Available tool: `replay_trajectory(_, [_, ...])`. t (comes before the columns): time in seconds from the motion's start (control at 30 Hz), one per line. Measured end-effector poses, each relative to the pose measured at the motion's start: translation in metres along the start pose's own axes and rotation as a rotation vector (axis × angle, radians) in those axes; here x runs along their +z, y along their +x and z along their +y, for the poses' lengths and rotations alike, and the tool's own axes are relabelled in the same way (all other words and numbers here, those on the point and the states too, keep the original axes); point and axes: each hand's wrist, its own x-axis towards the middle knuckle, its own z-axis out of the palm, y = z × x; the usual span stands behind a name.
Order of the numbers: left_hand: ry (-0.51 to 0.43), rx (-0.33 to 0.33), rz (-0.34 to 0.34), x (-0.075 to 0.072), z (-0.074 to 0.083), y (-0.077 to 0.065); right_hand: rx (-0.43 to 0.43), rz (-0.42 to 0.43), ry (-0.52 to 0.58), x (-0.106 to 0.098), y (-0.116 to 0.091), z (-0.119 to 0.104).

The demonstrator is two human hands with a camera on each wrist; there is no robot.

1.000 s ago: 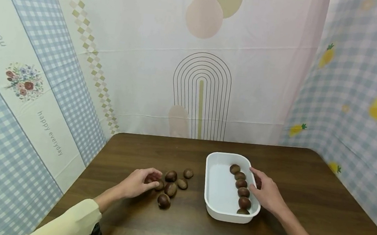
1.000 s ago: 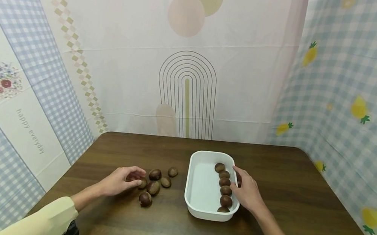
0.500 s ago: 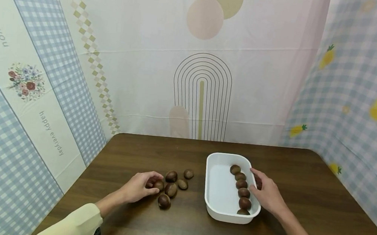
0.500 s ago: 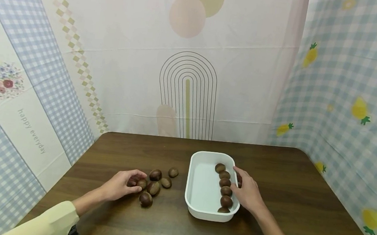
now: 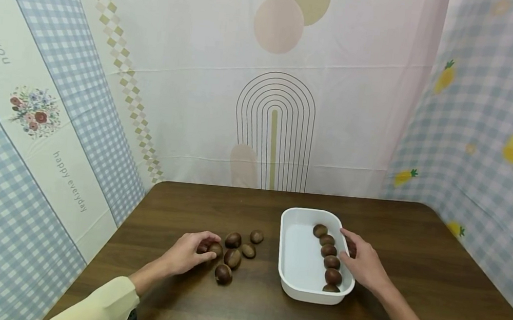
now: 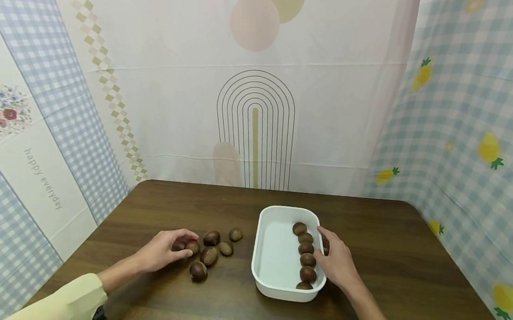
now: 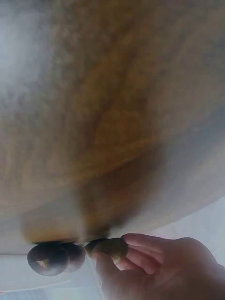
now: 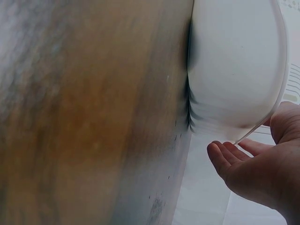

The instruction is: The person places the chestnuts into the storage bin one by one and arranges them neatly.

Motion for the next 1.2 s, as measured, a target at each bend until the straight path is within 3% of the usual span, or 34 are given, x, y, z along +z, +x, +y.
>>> replay_trajectory(0.3, [-0.026, 0.022, 0.043, -0.009, 0.005, 0.006, -0.002, -0.006, 0.016, -0.001, 0.002, 0.001])
replay_trajectory(0.73, [-0.073, 0.002, 0.061, -0.02, 0.029, 0.034, 0.02, -0.029, 0.009, -0.002, 0.003, 0.001])
replay_trajectory(0.93, [-0.099, 0.067, 0.07, -0.015, 0.046, 0.05, 0.017, -0.03, 0.012, -0.002, 0.004, 0.002])
replay_trajectory(1.2, [-0.143, 0.159, 0.053, 0.004, 0.073, 0.071, 0.014, -0.033, 0.018, 0.0, 0.006, 0.005])
